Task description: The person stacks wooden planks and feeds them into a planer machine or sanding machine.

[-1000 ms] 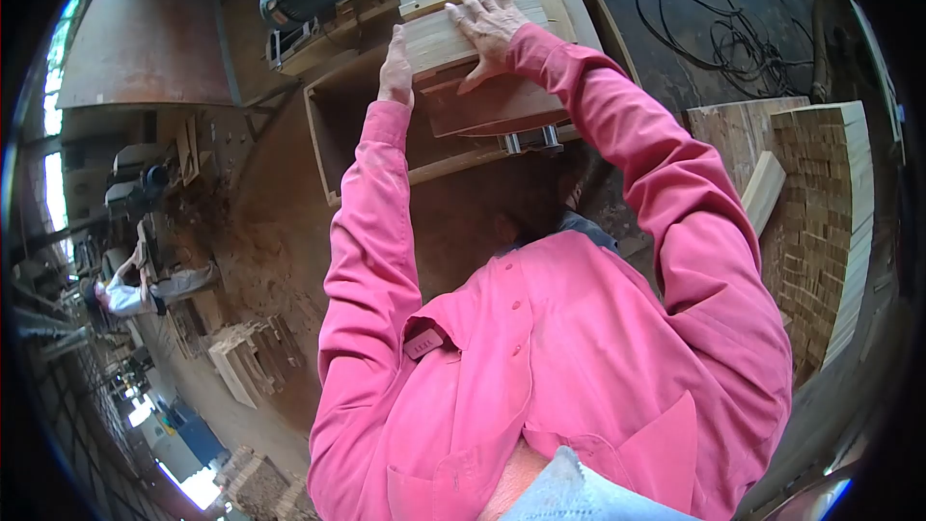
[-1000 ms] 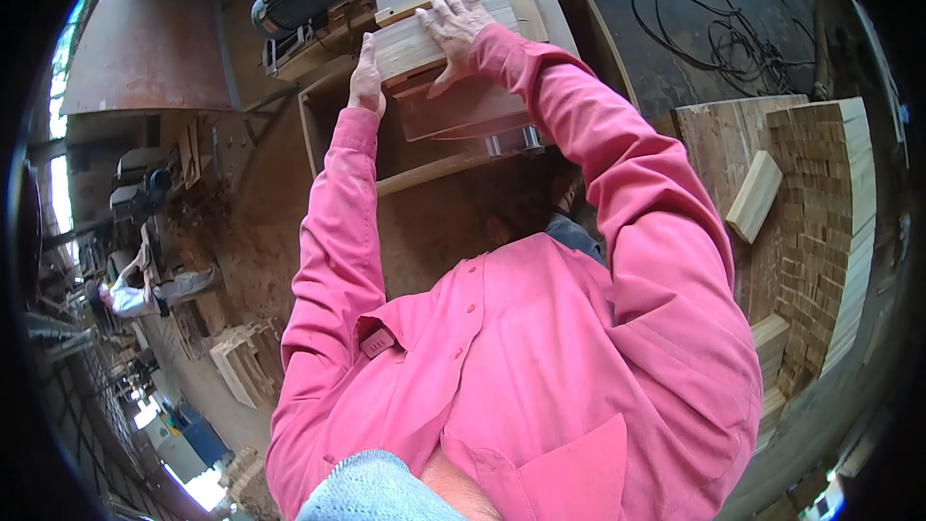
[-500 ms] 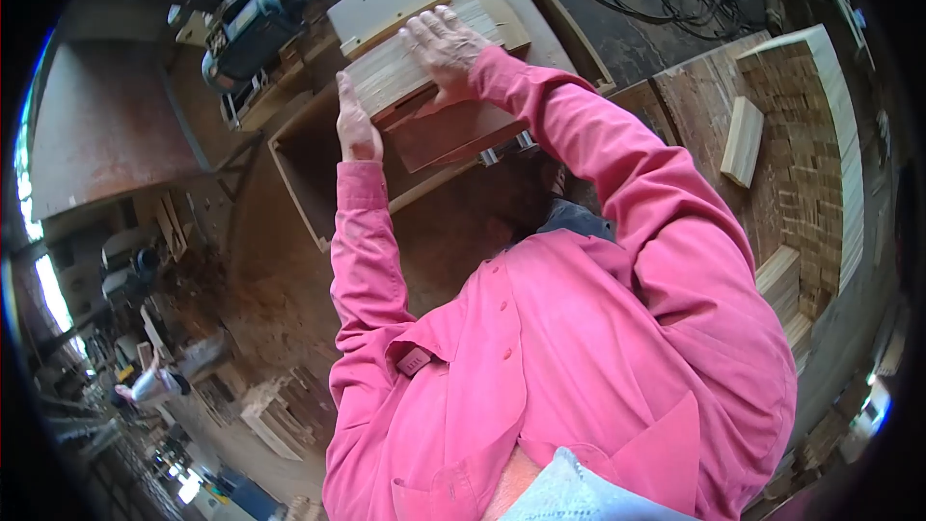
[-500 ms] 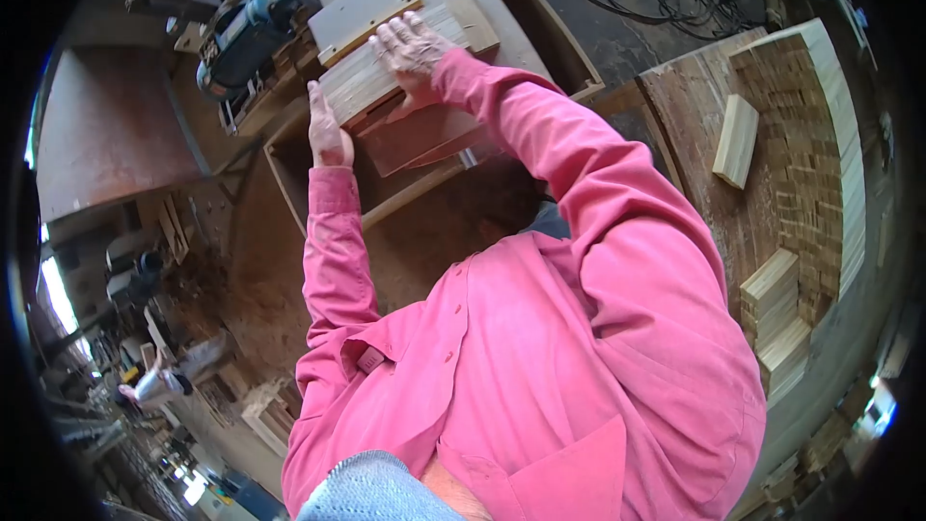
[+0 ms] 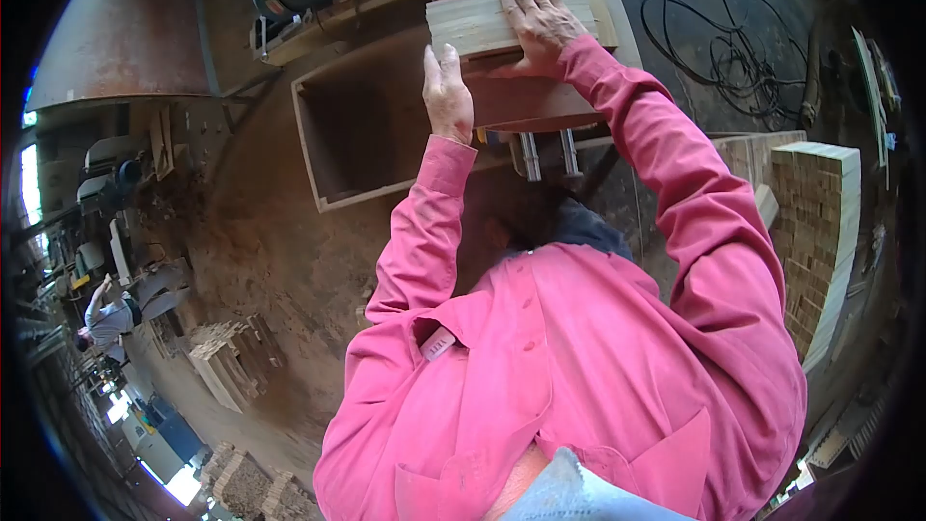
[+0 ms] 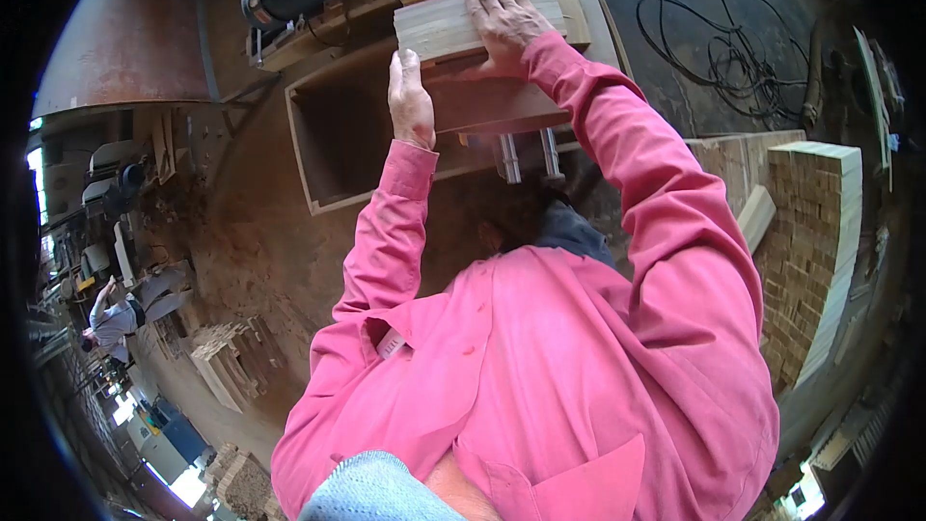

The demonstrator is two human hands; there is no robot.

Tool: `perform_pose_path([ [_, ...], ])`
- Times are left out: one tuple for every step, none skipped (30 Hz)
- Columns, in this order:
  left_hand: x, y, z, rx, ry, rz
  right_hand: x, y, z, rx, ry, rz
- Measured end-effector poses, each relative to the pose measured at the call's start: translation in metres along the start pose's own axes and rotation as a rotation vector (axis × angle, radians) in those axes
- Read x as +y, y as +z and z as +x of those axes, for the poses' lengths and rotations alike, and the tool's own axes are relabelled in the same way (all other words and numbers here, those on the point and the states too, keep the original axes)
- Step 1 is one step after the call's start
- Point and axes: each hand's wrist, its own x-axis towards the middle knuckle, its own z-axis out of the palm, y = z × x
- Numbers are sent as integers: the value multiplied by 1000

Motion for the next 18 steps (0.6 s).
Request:
perform_pose_path([
  [-2,2,10,3,17,4,7,0,11,12,0,5],
  [-2,5,13,30,26,92,11,4,16,26,-1,19],
  [-1,5,18,57,39,179,16,8,23,45,-4,17],
  [5,0,24,-14,24,167,23,12,30,23,-11,0],
  [12,-2,29,-16,49,168,31,14,38,0,-16,-18],
  [16,-2,28,12,54,141,37,19,45,-3,-14,-6],
  [20,-4,28,41,53,115,45,21,56,11,-15,-10],
  [22,-8,29,68,49,94,52,25,68,-22,-3,-5],
  [24,-12,30,95,44,76,58,29,77,-55,12,3],
  [-1,-24,31,179,32,87,67,38,87,-35,13,32],
  [-20,-38,28,230,-31,76,76,43,99,-24,21,39],
  [-35,-49,19,257,-69,165,85,49,111,-30,23,36],
  [-24,-46,0,247,-117,255,95,55,122,-41,29,33],
  [-37,-51,-14,268,-190,231,104,67,135,-33,49,52],
  [-73,-69,-32,265,-252,137,115,80,149,-59,67,64],
  [-92,-80,-54,277,-305,150,128,85,166,-119,42,4],
  [-102,-88,-80,279,-375,226,138,91,177,-122,54,39],
  [-134,-109,-111,282,-372,350,146,95,190,-118,60,77],
])
